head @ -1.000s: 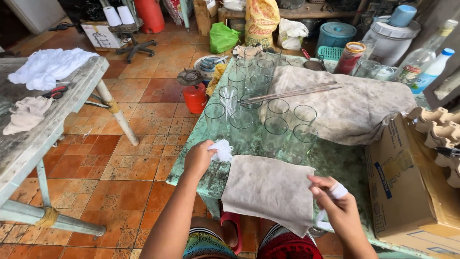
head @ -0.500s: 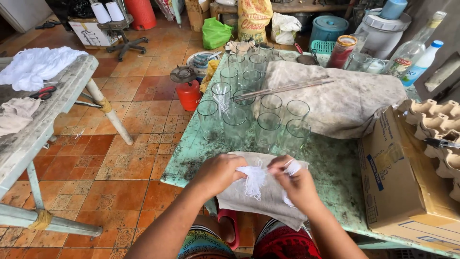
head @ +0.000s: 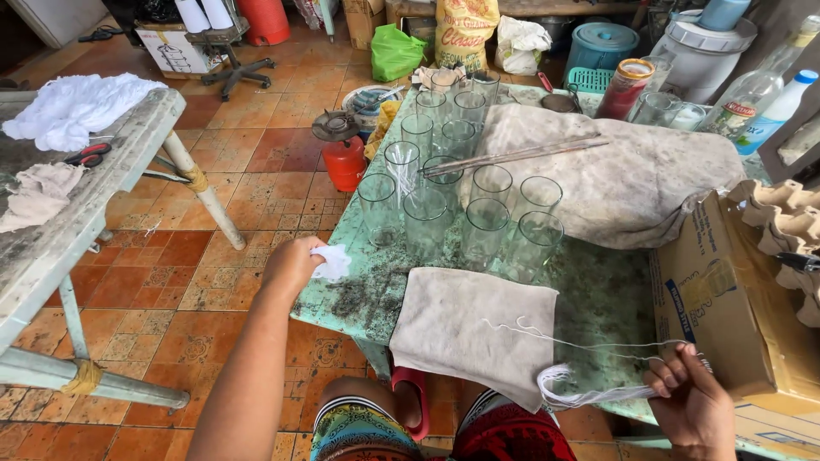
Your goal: The person is untangling and organizing white candle wicks on a workshop table.
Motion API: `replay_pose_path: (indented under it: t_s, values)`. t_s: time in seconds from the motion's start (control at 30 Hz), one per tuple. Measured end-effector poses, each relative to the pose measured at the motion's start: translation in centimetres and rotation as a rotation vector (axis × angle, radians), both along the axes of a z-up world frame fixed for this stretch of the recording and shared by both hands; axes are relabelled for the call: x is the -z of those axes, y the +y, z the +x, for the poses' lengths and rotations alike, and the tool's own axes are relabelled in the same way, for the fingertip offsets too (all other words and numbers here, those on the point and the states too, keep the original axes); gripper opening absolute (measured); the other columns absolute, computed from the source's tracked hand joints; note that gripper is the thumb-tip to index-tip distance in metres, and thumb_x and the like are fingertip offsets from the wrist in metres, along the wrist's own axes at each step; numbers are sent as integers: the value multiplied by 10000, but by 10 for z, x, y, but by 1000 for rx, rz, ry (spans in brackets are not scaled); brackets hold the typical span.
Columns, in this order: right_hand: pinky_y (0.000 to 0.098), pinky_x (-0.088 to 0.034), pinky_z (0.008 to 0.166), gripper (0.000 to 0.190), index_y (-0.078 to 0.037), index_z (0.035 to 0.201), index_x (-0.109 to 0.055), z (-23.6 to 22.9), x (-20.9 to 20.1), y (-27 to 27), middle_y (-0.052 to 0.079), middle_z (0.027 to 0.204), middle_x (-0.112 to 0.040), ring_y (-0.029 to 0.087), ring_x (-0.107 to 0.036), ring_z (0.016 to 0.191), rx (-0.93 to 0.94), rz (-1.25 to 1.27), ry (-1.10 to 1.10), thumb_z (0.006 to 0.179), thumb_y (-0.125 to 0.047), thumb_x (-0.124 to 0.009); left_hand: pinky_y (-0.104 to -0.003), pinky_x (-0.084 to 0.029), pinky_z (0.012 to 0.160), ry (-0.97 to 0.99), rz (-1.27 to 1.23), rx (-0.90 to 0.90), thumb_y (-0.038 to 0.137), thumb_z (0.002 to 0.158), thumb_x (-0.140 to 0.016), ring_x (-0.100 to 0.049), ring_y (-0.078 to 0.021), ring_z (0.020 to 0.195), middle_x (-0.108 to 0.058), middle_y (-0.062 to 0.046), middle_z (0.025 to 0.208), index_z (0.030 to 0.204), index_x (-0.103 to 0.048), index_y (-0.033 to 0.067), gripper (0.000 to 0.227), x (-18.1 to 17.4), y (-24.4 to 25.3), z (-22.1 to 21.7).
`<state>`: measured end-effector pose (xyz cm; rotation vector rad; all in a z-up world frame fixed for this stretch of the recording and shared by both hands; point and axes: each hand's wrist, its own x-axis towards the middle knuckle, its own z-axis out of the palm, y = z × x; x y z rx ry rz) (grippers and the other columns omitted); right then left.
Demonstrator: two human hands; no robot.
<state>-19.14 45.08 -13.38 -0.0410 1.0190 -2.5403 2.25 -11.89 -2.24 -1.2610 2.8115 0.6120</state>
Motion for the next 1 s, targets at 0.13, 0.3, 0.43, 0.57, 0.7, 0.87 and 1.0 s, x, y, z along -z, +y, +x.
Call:
replay_pose_path:
  t_s: [0.13,0.3,0.43,0.57,0.7,0.87,1.0]
  values:
    - [236,-209,464,118,-232,979,-495,14,15,-20,-59,699,-331,57,-308,572,39,488,52,989,-193,-606,-545,-469,1012,107,96,100,244,962,-680,-536,-403,1304,-468,-161,1542,1395,-628,105,458,28,9,-27]
    - [312,-415,493,107,-91,969,-726,64,-32,-95,45,773,-711,150,-509,503,-271,1141,349,970,-184,-673,-275,-546,708,394,322,349,193,988,-620,-604,-163,806,-562,-67,1405,1382,-587,133,400,-2,157,-49]
    - [300,-481,510,161,-156,936,-724,75,-49,-136,-31,534,-691,96,-610,451,-282,1120,940,973,-260,-607,-463,-449,1159,687,825,1005,550,997,-446,-514,-361,1384,-441,-246,1562,1546,-340,44,754,40,254,-72]
    - [269,-430,494,67,-136,977,-685,53,-75,-120,-15,680,-598,97,-499,530,-5,949,740,994,-197,-665,-195,-490,505,608,1021,767,457,1039,-482,-493,-70,585,-642,-36,904,1216,-648,99,433,58,243,-78]
    - [231,-219,424,65,-118,1012,-536,19,-33,-84,-58,673,-261,74,-246,500,-103,509,281,1065,-148,-516,-357,-561,726,305,577,621,297,1059,-522,-601,-226,758,-765,-106,999,1069,-706,135,245,60,185,-71]
    - [181,-178,421,197,-223,898,-449,-17,63,-39,-98,661,-335,31,-298,525,-54,245,-274,1067,-200,-549,-404,-405,678,-13,344,522,447,1024,-508,-636,-285,802,-714,-74,906,921,-697,159,359,87,133,-68]
    - [170,-282,470,122,-189,973,-502,-23,106,-27,-83,754,-395,39,-363,614,-12,-28,-320,1095,-196,-503,-453,-440,673,41,212,385,314,1001,-586,-635,-309,815,-665,-79,983,1056,-688,162,190,101,113,-63]
